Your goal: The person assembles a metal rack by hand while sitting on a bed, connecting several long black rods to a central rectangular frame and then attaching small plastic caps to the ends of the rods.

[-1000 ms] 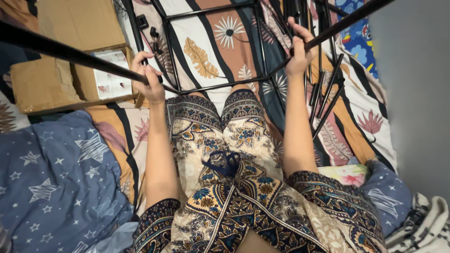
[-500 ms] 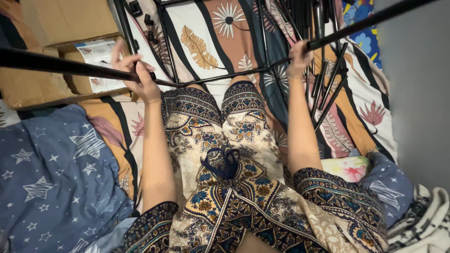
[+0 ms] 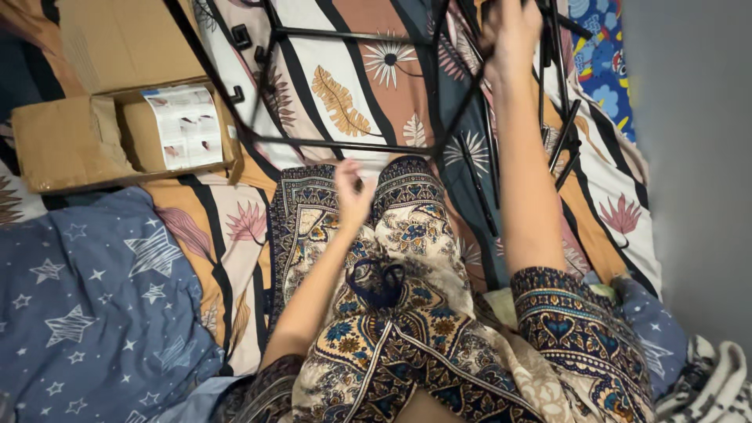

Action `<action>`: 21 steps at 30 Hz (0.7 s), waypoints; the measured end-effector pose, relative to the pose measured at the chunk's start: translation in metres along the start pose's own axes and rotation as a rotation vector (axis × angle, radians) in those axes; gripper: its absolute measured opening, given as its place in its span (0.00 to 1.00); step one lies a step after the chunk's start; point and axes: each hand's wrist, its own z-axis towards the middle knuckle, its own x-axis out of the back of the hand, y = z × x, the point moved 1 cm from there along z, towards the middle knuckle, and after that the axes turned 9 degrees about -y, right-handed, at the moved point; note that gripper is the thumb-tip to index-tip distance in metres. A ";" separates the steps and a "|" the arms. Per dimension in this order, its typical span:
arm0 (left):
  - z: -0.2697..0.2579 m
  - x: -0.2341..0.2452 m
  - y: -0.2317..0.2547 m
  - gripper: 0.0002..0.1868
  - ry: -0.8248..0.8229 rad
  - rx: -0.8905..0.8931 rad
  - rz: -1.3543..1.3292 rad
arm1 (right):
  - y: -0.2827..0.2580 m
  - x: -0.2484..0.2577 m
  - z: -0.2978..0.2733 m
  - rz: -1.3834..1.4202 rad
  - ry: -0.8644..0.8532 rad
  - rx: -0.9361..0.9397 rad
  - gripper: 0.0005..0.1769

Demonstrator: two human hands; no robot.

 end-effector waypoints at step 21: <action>0.051 -0.032 0.128 0.24 0.448 0.064 -1.429 | 0.003 -0.164 -0.119 0.172 -0.241 -0.251 0.10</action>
